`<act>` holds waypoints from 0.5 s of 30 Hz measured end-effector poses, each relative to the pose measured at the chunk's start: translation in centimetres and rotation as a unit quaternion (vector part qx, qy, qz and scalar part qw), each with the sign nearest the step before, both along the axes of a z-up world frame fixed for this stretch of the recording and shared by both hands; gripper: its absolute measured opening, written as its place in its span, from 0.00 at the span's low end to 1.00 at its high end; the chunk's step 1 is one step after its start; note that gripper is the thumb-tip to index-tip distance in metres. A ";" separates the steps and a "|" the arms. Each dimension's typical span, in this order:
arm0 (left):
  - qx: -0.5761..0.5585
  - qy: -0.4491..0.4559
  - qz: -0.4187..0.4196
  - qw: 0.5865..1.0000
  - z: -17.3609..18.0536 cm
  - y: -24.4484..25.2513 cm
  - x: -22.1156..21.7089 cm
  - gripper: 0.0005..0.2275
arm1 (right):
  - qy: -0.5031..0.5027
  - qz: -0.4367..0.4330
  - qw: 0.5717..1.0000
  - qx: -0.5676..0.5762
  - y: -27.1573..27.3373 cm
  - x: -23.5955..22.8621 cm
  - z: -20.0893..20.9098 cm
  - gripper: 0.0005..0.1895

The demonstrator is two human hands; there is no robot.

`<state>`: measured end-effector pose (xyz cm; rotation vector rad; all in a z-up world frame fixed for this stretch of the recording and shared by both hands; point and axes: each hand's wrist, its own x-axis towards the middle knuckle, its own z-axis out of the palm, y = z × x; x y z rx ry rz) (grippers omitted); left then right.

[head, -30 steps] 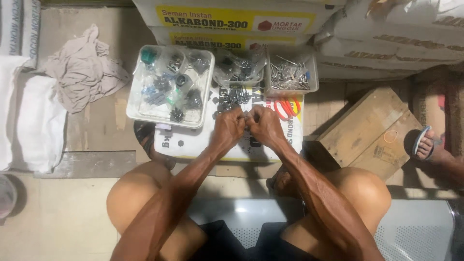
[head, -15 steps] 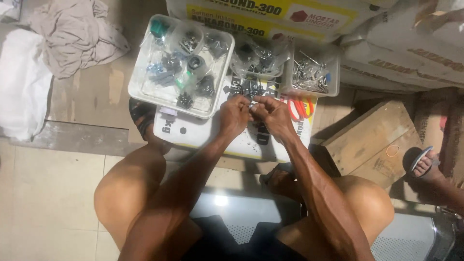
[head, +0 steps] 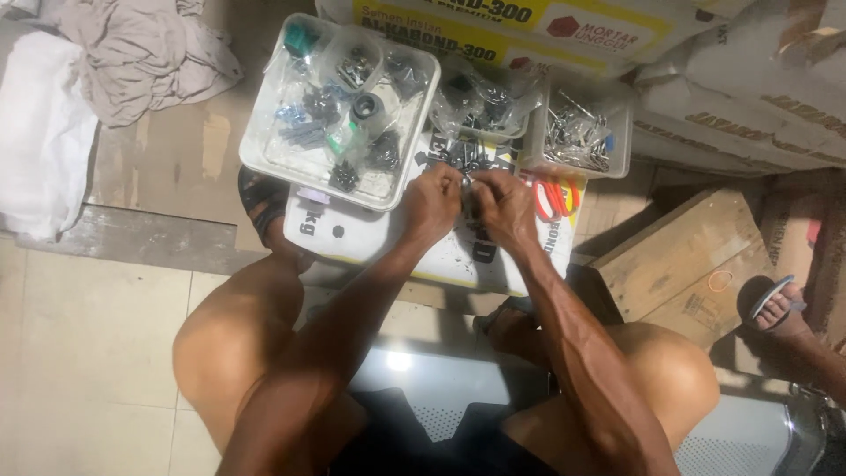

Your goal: The person sits on a low stool and sorts small metal fasteners and plastic anchors from a pile on a white box into a clear plastic container. They pick up items by hand, separate them, and place them into the container.

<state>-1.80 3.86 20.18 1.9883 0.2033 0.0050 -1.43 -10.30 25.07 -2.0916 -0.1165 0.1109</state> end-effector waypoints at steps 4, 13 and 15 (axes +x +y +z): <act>0.082 -0.017 -0.030 0.996 0.5 -0.1 0.8 0.07 | 0.034 -0.023 0.998 -0.046 -3.8 1.2 0.9 0.09; 0.118 -0.043 -0.088 0.988 -2.2 0.4 0.1 0.07 | 0.189 0.028 0.901 -0.389 -9.0 0.2 -6.6 0.19; 0.100 -0.051 -0.087 0.990 -1.9 0.5 0.0 0.07 | 0.130 0.069 0.911 -0.384 -7.8 -0.3 -6.8 0.21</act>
